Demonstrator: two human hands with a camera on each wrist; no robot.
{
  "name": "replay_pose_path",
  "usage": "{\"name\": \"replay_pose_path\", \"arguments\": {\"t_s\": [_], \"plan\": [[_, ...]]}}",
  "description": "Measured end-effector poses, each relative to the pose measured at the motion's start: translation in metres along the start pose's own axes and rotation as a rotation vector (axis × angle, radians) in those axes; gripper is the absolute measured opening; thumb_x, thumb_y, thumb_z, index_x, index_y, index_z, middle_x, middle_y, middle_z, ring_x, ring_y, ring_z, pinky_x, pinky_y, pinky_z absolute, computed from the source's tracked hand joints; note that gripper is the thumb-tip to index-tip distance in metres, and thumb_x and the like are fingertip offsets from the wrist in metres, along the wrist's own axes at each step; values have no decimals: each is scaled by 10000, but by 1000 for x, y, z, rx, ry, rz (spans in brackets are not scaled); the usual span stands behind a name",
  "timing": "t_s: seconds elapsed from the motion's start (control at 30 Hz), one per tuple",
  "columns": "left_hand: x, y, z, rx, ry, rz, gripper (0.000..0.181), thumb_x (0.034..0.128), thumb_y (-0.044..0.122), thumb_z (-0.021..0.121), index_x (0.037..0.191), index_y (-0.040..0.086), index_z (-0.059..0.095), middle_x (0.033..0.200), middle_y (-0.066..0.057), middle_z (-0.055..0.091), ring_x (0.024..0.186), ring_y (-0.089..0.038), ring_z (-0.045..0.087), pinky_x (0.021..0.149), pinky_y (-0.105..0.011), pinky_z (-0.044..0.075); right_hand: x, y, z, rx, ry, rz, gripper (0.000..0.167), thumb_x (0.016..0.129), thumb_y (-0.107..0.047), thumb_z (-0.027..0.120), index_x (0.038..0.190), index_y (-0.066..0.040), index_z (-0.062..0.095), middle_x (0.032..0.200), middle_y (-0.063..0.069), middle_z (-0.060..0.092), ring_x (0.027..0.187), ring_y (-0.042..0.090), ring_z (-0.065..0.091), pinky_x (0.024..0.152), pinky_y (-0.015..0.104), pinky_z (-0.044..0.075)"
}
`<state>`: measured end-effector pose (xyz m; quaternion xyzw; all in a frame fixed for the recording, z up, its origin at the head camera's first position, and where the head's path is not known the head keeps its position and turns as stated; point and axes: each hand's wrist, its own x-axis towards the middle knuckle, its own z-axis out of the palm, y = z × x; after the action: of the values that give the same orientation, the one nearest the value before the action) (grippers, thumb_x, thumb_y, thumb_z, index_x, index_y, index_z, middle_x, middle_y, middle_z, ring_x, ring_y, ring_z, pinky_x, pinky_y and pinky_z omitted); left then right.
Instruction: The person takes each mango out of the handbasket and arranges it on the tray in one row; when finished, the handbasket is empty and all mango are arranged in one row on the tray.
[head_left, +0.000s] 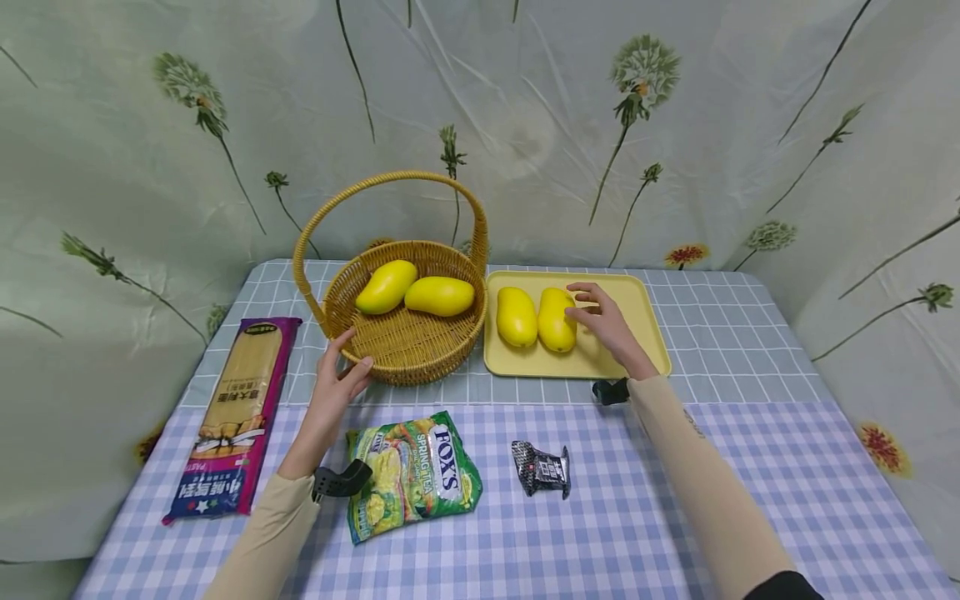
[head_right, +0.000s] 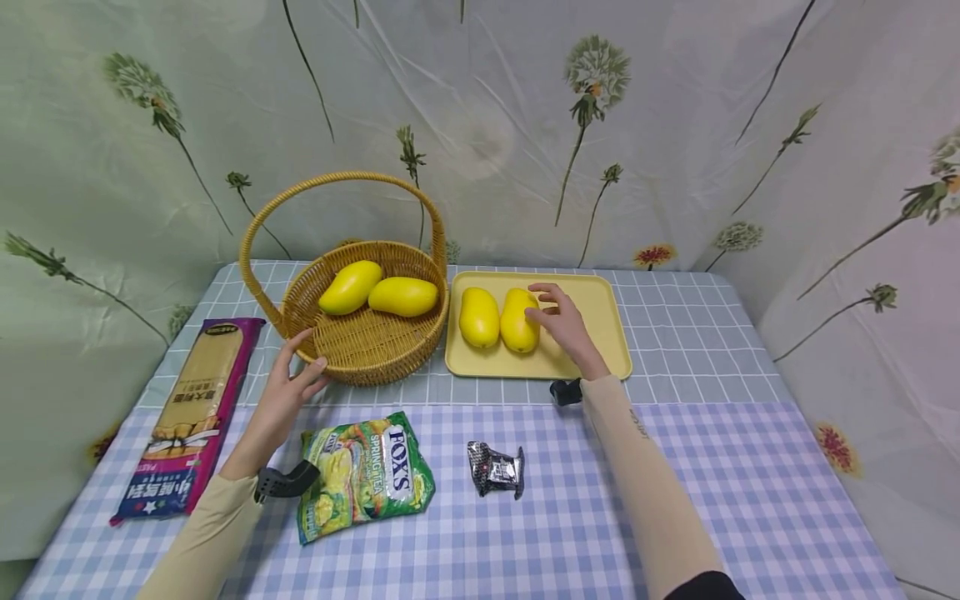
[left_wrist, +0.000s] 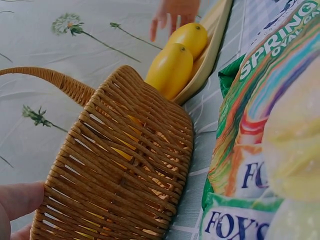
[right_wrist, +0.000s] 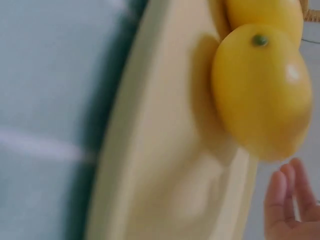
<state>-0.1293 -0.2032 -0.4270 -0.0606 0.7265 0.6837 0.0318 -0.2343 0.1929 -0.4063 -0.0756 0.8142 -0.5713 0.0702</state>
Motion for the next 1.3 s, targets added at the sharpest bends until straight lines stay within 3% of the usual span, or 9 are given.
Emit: {"name": "replay_pose_path", "arguments": {"t_s": [0.13,0.27,0.53,0.93,1.3], "plan": [[-1,0,0,7,4,1,630,1019,211,483,1545,147,141,1530,-150,-79,1379,-377,237,1056,-461,352,1,-21,7,28,27,-95,407,947,-11,557,1323,108,456,1344,299,428,1211,446,405,983,439,373],[-1,0,0,8,1,0,628,1020,206,480,1545,154,139,1532,-145,-87,1371,-375,258,1055,-461,353,15,-27,20,79,-9,-173,370,951,-4,556,1301,97,489,1302,275,475,1167,426,453,947,373,411],[0,0,0,8,-3,12,633,1018,211,487,1545,148,142,1535,-142,-97,1354,-398,284,1052,-474,356,48,-47,59,93,-166,-281,374,949,-5,568,1310,66,499,1293,270,495,1126,414,493,963,446,427],[-1,-1,0,7,-4,12,639,1018,216,486,1549,172,135,1537,-131,-103,1366,-400,253,1052,-476,355,82,-83,97,-46,-446,-247,454,932,-55,577,1369,2,466,1378,188,455,1236,361,439,1003,404,401],[0,-2,-2,8,-5,15,628,1020,206,483,1548,176,145,1538,-135,-105,1368,-407,241,1049,-480,356,100,-98,120,-203,-534,-120,481,931,-67,554,1401,-58,451,1454,178,368,1324,319,352,1054,411,344]]}}
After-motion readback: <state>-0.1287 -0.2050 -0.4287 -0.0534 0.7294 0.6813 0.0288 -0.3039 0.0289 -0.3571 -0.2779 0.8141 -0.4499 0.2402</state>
